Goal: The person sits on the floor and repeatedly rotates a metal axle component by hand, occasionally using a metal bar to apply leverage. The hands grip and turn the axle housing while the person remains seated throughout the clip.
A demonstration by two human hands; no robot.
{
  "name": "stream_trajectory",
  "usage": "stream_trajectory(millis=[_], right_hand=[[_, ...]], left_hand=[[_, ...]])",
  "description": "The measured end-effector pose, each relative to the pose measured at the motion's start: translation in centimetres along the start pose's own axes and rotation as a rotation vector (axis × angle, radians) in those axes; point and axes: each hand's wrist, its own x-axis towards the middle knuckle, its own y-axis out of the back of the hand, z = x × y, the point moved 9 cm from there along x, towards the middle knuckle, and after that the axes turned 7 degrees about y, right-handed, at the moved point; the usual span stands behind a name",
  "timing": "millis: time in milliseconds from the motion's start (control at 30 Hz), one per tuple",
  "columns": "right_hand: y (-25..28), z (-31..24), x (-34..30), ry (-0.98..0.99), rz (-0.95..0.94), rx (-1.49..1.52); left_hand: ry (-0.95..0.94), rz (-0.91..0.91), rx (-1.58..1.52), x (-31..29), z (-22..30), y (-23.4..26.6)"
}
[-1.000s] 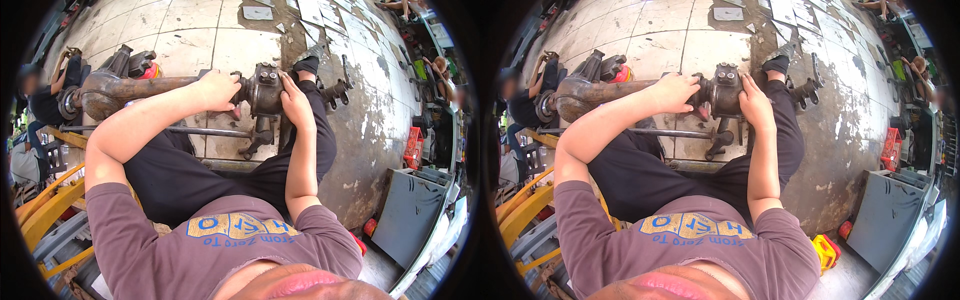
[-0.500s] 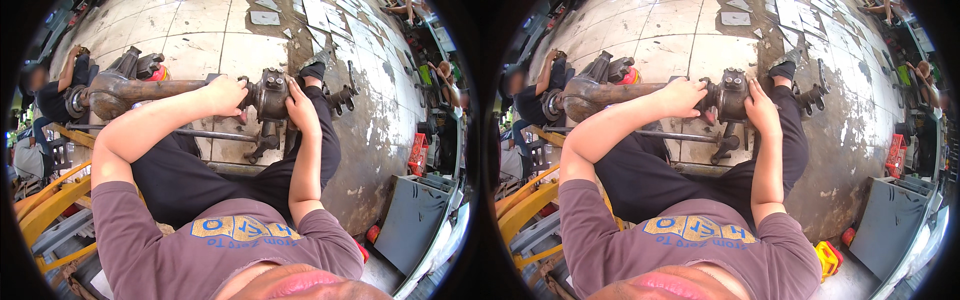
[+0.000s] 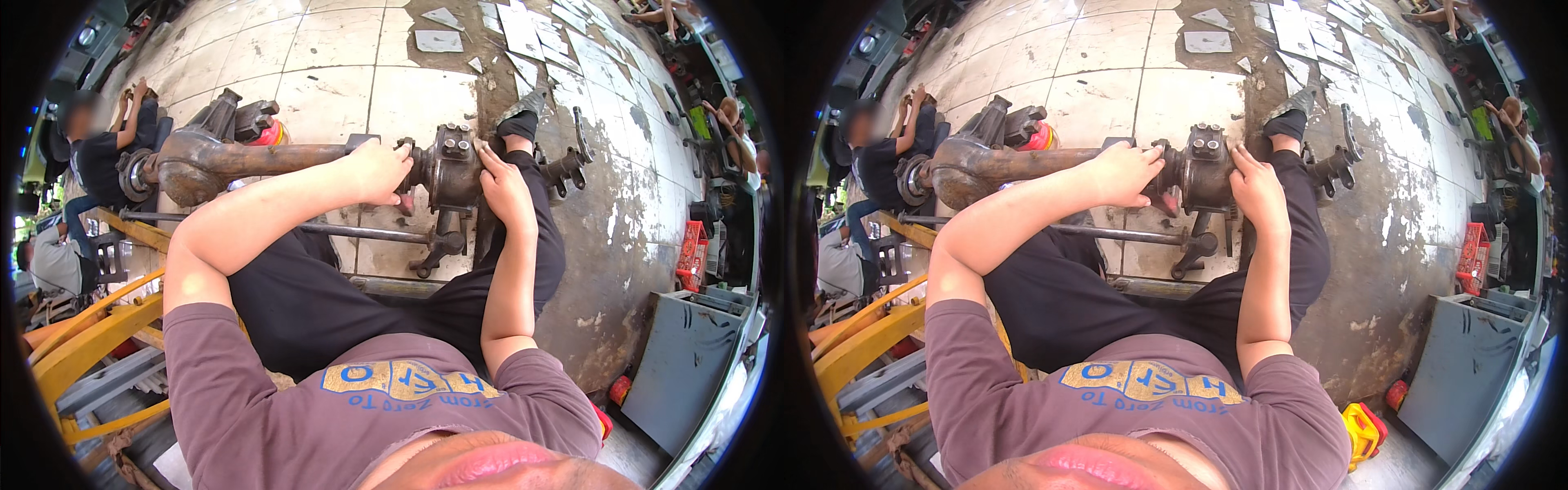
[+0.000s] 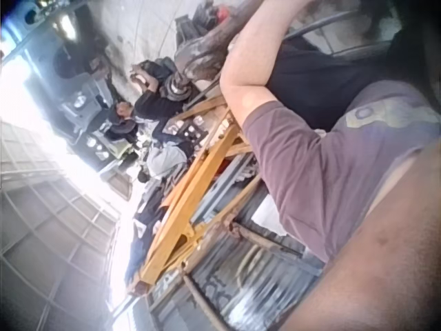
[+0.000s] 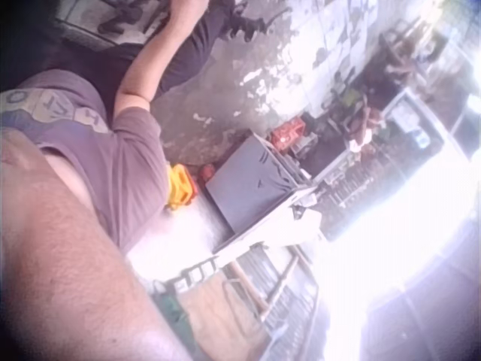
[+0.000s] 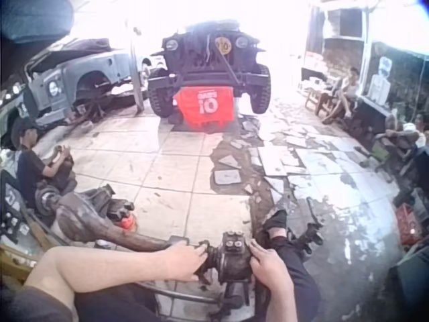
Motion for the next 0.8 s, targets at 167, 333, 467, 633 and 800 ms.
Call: stream_trajectory(millis=[167, 333, 467, 633, 800], right_hand=[[-0.2, -0.5, -0.2, -0.022, -0.005, -0.040], [0.3, -2.0, -0.6, -0.023, -0.057, -0.043], [0.3, -1.4, -0.1, -0.030, -0.003, -0.026], [0.3, -1.3, -0.4, -0.050, -0.043, 0.031], [-0.1, -1.3, -0.4, -0.070, -0.098, 0.022]], left_hand=[[0.004, -0.008, 0.014, 0.0, 0.2, 0.1], [0.012, -0.014, 0.016, -0.1, 0.0, -0.2], [-0.007, -0.014, 0.011, 0.2, 0.1, -0.1], [0.010, -0.021, 0.012, -0.2, 0.1, 0.1], [0.015, -0.040, 0.014, 0.0, 0.0, 0.2]])
